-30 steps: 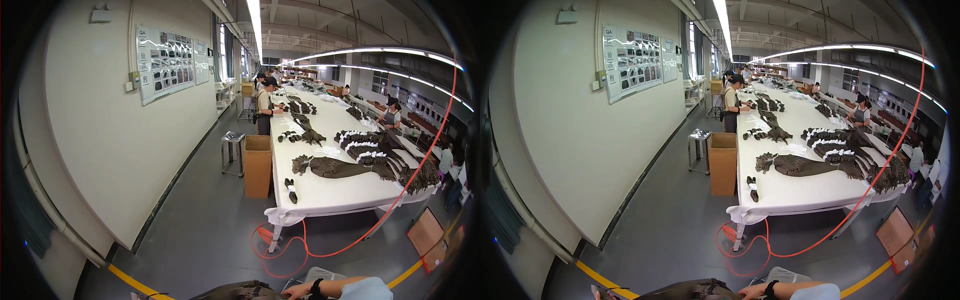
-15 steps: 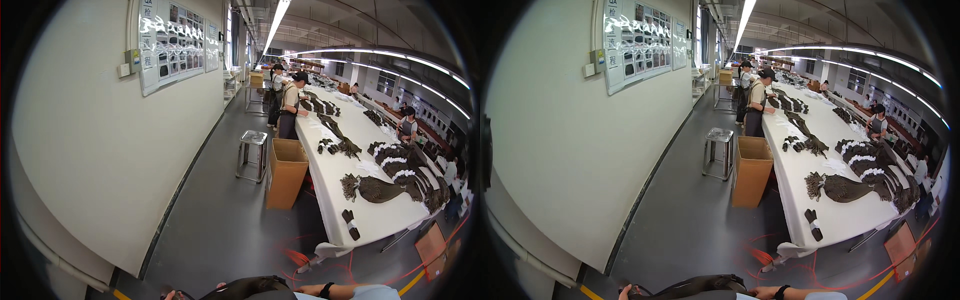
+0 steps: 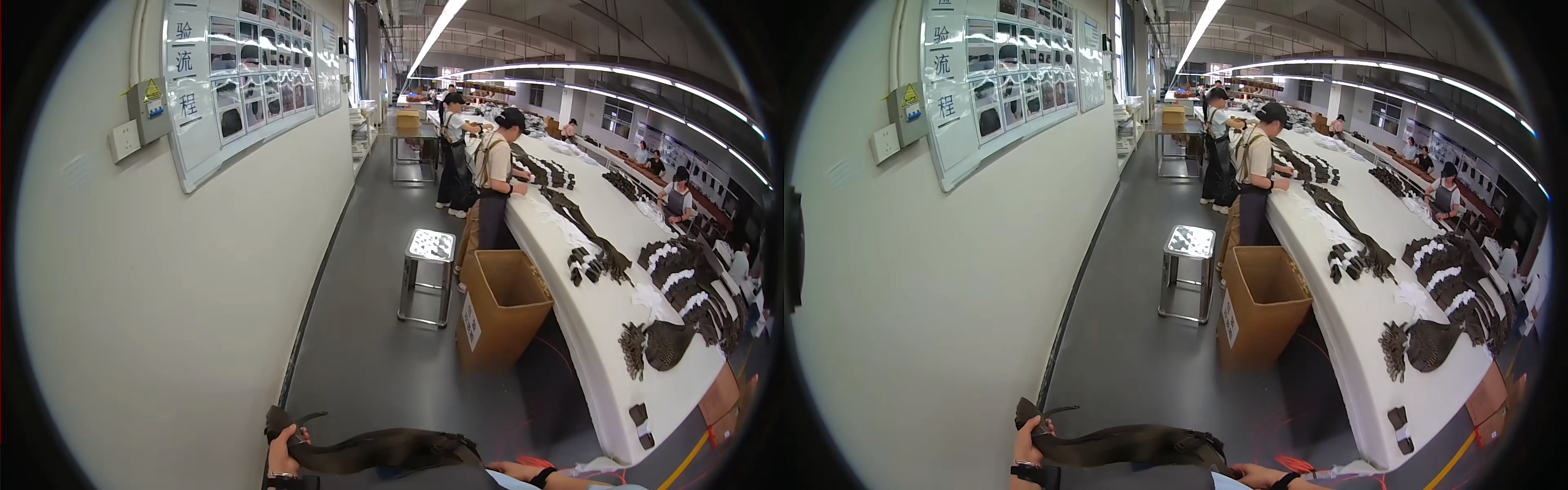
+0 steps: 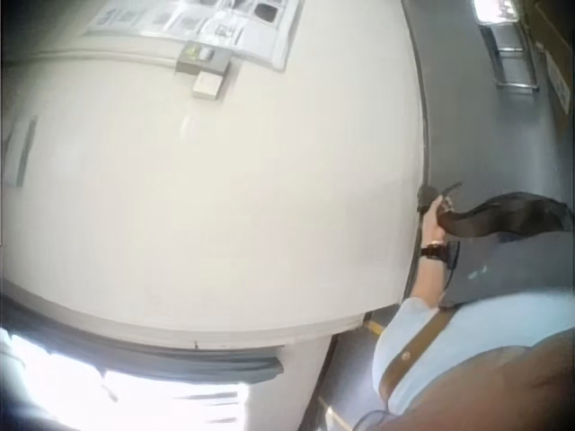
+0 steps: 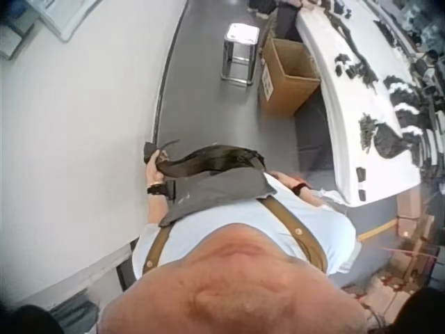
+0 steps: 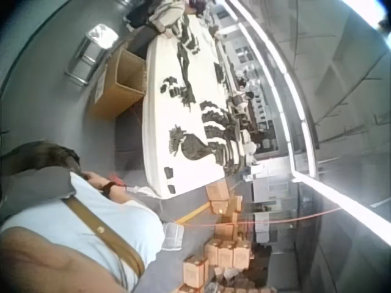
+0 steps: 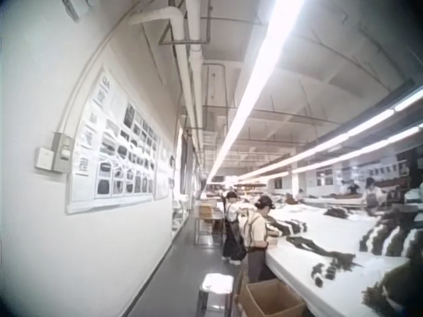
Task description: The person organizes and assembles olive green fabric straps on a long white table in a factory setting. They pick up bundles of straps, separate them, and insert white plastic spacers into the loops. The person then folds the straps and places them into neat stacks alongside other workers.
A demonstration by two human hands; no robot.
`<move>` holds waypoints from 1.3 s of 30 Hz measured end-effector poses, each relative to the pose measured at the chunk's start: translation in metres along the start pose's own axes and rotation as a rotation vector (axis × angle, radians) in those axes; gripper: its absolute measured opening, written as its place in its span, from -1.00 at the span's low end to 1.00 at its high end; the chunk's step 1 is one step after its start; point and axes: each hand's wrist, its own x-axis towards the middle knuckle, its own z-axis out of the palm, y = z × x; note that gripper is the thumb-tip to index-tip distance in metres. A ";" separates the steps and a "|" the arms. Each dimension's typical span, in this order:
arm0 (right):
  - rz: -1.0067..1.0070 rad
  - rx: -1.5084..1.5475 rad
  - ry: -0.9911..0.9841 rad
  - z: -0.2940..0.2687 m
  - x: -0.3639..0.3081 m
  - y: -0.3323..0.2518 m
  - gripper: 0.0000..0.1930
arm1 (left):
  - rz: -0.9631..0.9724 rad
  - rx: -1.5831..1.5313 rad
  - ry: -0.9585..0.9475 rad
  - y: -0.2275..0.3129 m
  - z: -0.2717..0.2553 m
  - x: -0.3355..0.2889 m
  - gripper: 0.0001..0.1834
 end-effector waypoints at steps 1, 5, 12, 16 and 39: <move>-0.016 -0.046 -0.014 -0.015 0.026 -0.026 -0.42 | 0.014 0.008 0.013 0.014 0.022 0.017 -0.73; -0.018 -0.132 -0.054 -0.059 0.110 -0.142 -0.55 | 0.056 -0.048 0.035 0.075 0.099 0.086 -0.73; 0.050 -0.105 -0.017 -0.121 0.221 -0.314 -0.55 | 0.022 0.003 0.076 0.140 0.174 0.232 -0.75; 0.148 -0.016 0.099 -0.152 0.286 -0.401 -0.51 | -0.047 0.002 0.005 0.163 0.209 0.363 -0.74; -0.198 -0.023 0.457 -0.489 0.710 -0.713 -0.55 | -0.184 0.124 -0.194 0.357 0.724 0.956 -0.76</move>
